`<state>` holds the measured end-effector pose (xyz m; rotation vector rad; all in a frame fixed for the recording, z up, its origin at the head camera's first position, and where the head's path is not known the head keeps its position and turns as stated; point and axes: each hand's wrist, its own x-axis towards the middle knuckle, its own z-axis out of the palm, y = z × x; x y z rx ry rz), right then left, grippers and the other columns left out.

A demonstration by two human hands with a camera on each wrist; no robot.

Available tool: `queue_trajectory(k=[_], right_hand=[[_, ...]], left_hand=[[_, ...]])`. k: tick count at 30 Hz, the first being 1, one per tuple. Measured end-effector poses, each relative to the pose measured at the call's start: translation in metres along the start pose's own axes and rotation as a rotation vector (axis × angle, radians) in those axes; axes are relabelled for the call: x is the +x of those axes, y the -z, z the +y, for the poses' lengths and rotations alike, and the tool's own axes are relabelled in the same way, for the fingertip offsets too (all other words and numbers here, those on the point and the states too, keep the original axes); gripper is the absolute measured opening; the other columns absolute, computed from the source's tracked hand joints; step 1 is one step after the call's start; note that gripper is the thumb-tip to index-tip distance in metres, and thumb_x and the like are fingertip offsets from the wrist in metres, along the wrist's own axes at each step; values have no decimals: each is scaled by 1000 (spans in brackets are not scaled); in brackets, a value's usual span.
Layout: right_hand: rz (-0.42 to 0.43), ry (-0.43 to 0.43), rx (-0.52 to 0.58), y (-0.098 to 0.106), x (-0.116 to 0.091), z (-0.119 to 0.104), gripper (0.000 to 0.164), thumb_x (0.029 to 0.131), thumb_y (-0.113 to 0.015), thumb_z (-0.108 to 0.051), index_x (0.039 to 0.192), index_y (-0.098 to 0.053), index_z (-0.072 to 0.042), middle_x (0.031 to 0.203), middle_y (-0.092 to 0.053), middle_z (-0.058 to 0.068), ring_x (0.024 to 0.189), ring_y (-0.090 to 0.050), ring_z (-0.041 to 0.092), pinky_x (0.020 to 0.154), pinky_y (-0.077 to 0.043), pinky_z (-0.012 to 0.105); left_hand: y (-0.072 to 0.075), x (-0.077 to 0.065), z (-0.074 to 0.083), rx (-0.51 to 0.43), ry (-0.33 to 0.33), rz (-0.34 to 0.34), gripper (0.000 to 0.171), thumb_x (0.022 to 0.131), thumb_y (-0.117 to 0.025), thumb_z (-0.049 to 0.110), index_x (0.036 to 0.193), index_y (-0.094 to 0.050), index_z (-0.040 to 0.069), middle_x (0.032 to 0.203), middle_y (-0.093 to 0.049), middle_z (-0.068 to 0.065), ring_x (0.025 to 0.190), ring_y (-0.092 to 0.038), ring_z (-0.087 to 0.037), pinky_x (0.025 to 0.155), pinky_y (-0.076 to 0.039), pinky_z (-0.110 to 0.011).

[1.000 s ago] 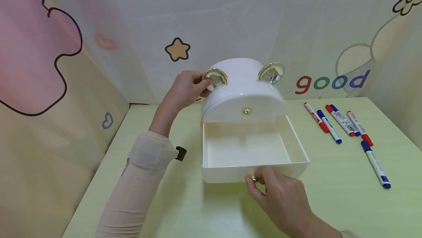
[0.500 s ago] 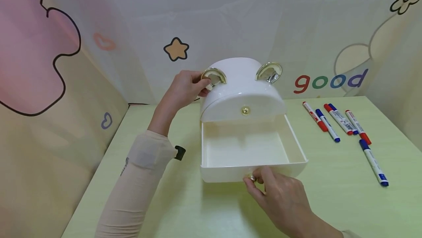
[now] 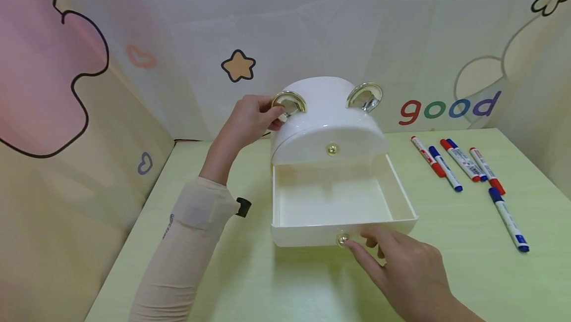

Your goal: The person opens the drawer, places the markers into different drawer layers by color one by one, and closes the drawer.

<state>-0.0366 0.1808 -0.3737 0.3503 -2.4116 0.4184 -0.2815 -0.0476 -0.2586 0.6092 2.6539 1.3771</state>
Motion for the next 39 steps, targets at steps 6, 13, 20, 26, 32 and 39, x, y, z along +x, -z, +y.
queue_trajectory(k=[6,13,20,26,32,39], right_hand=[[-30,-81,-56,21,2,10,39,100,-63,-53,98,-72,-14,74,-65,-12,56,-50,0,43,-37,17],[-59,-197,-73,42,5,20,30,76,-92,-14,99,-72,-10,77,-67,-5,57,-49,4,46,-44,21],[-6,-231,-66,57,9,50,26,78,-88,-10,98,-71,-10,75,-67,-1,56,-56,12,44,-43,21],[14,-339,-52,69,12,77,19,81,-84,-10,97,-73,-7,78,-70,7,57,-57,7,48,-39,15],[-66,-495,-75,76,18,99,23,93,-76,-11,105,-68,6,89,-67,22,71,-62,29,49,-37,11],[-57,-577,-19,77,16,130,25,99,-66,-5,114,-62,14,104,-62,31,78,-52,18,50,-36,9]], left_hand=[[0,0,0,7,-1,-3,24,106,-62,18,123,-71,3,107,-72,-14,91,-73,-23,86,-60,-30],[0,1,-1,13,-4,-3,25,105,-63,18,124,-71,4,105,-73,-13,90,-73,-22,87,-59,-30],[0,0,-1,11,-7,-6,24,106,-63,18,123,-72,3,104,-73,-14,90,-73,-24,87,-59,-30],[0,0,-1,-2,-5,-7,24,106,-62,17,123,-71,3,105,-72,-14,91,-73,-24,86,-59,-29],[0,0,-1,10,3,-5,25,106,-62,18,125,-71,4,107,-72,-14,92,-73,-23,87,-59,-31],[0,-2,0,9,1,2,24,105,-63,18,124,-72,4,104,-73,-14,91,-73,-24,86,-58,-32]])
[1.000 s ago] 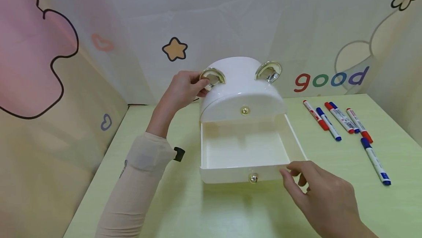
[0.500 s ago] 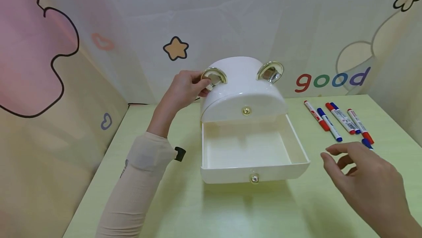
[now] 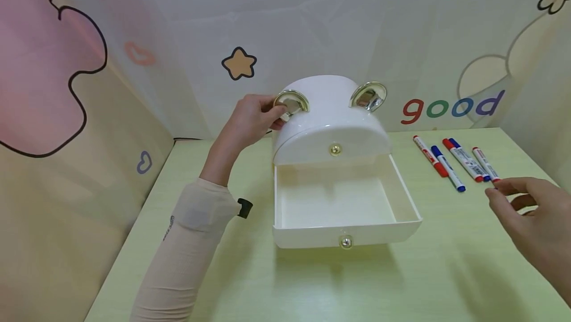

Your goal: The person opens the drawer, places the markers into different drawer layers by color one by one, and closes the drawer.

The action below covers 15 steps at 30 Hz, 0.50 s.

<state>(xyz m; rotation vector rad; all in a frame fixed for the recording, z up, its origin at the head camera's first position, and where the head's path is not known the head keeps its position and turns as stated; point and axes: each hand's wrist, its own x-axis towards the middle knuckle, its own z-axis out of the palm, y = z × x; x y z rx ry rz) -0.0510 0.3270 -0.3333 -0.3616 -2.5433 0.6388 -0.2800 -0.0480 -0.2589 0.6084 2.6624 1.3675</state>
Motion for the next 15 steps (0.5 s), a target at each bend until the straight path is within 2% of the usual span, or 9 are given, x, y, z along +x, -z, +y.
queue_trajectory(k=[5,8,11,15], right_hand=[[4,-38,10,2,7,12,24,100,-62,-1,116,-58,18,107,-57,36,79,-48,23,53,-32,7],[15,-34,13,2,12,20,25,101,-62,-2,114,-58,18,106,-57,36,74,-45,10,52,-33,7],[10,-26,20,1,18,29,25,101,-62,-4,113,-59,18,105,-57,35,68,-34,-5,52,-35,8],[4,-22,52,-1,26,38,23,100,-61,0,113,-56,20,101,-56,37,67,-33,-5,54,-33,6]], left_hand=[[0,1,-1,-2,1,-1,25,106,-63,18,124,-72,4,106,-73,-14,92,-73,-23,88,-58,-32],[0,1,-1,-8,-3,-2,25,106,-62,18,125,-71,3,109,-73,-14,93,-73,-23,89,-58,-32],[-1,1,-1,-15,-6,0,25,105,-63,17,124,-71,3,109,-73,-15,93,-73,-23,90,-58,-34],[-1,1,-1,-13,-3,2,25,105,-63,18,124,-71,3,107,-73,-15,92,-73,-23,91,-58,-35]])
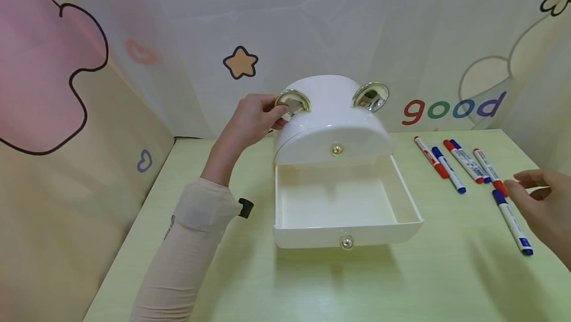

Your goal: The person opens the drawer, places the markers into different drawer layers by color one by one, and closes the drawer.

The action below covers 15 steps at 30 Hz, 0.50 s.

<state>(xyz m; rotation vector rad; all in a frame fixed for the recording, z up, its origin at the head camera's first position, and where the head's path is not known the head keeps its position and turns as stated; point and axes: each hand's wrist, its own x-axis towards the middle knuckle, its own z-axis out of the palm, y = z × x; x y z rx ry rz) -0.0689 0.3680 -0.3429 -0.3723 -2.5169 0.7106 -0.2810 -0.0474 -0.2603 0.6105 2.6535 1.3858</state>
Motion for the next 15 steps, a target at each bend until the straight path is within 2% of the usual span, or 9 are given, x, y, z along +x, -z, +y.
queue_trajectory(k=[6,10,13,15], right_hand=[[-43,-41,22,-6,12,10,29,102,-57,1,122,-51,22,103,-54,38,65,-36,-6,53,-36,5],[-94,-61,-17,-9,22,13,31,103,-57,-2,124,-50,21,105,-54,38,73,-53,20,50,-38,9],[-126,-66,-55,-12,29,13,33,103,-56,-3,125,-50,21,107,-54,38,83,-54,42,49,-39,10],[-152,-72,-77,-13,33,12,35,104,-56,-5,127,-49,20,110,-53,38,88,-53,46,49,-40,13]], left_hand=[[0,1,0,4,10,0,26,105,-63,19,125,-71,4,106,-73,-14,92,-73,-22,89,-59,-33],[0,1,0,8,10,4,25,105,-63,19,124,-71,5,105,-73,-13,92,-73,-22,88,-59,-32],[-1,1,0,14,8,7,24,105,-63,18,124,-72,5,104,-73,-13,91,-72,-21,87,-59,-31],[-1,1,0,14,7,7,23,105,-63,18,121,-72,4,102,-73,-13,91,-72,-21,88,-59,-33]])
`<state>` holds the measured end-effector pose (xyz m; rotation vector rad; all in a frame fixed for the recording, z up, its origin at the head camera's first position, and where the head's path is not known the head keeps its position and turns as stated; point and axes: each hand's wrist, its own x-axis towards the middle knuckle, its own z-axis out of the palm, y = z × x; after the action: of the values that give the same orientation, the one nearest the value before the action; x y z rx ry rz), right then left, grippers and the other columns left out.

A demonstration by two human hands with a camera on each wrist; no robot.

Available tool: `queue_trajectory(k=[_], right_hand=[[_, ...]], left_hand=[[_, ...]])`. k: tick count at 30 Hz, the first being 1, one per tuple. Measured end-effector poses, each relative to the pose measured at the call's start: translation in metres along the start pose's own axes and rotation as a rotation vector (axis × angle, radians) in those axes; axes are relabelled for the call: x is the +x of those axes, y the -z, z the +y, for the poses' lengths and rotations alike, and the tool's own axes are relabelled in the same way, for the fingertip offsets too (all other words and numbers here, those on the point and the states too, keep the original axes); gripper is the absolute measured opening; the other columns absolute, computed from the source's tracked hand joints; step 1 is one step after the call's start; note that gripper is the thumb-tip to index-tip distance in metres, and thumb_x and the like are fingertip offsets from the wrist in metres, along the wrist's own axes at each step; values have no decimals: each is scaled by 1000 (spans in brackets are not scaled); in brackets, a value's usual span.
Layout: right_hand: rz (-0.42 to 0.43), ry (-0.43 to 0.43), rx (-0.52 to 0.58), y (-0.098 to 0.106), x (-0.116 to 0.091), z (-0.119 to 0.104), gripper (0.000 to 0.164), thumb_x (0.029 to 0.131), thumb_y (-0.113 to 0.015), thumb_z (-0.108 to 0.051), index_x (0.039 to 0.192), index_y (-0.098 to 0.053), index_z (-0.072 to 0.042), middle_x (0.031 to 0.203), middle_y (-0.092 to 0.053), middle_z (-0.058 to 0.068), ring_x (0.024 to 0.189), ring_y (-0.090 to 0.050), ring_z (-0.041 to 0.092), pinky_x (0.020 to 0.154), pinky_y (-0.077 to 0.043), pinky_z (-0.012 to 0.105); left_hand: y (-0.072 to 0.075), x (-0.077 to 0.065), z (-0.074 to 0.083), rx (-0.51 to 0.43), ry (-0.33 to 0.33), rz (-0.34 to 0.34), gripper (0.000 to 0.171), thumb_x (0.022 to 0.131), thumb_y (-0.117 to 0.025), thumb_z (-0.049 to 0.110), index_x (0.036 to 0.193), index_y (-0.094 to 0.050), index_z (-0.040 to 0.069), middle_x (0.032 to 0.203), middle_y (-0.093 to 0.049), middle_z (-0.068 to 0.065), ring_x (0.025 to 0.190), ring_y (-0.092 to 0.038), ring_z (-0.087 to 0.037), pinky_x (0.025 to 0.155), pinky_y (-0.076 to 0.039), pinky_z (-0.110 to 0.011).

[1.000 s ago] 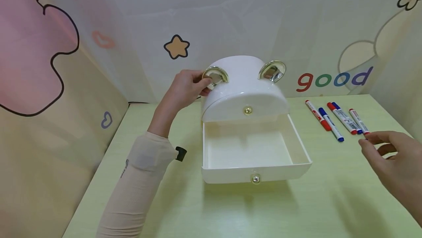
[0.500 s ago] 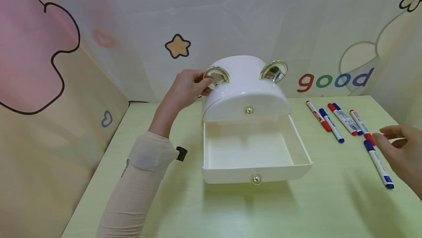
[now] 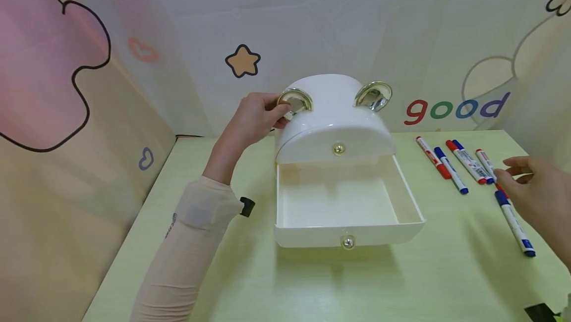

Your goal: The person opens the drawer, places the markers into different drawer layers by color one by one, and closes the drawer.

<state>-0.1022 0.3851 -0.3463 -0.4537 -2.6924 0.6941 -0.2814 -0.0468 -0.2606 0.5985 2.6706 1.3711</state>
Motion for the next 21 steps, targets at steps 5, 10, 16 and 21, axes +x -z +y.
queue_trajectory(k=[5,10,16,21], right_hand=[[-37,11,-80,-3,11,-5,39,103,-57,-13,125,-51,18,110,-56,37,88,-55,47,49,-46,25],[-27,58,-118,-8,25,-8,38,100,-58,-16,120,-59,16,103,-63,34,84,-57,45,48,-43,33],[-52,84,-121,-16,40,-5,36,100,-59,-17,117,-60,15,98,-63,32,71,-57,35,45,-42,34],[-99,59,-115,-23,52,-1,41,100,-58,-18,122,-57,16,98,-63,32,68,-57,34,46,-45,37]], left_hand=[[0,0,1,-6,-6,-2,22,106,-62,17,119,-72,4,101,-72,-13,90,-72,-22,90,-58,-36],[0,0,1,2,-6,3,20,105,-62,17,116,-73,4,99,-72,-12,89,-72,-21,85,-58,-31],[0,0,1,-1,-7,2,19,105,-62,17,113,-73,4,100,-72,-12,89,-72,-21,85,-58,-30],[0,-1,1,-3,-8,3,19,105,-63,17,114,-73,4,101,-72,-12,89,-72,-21,86,-59,-30]])
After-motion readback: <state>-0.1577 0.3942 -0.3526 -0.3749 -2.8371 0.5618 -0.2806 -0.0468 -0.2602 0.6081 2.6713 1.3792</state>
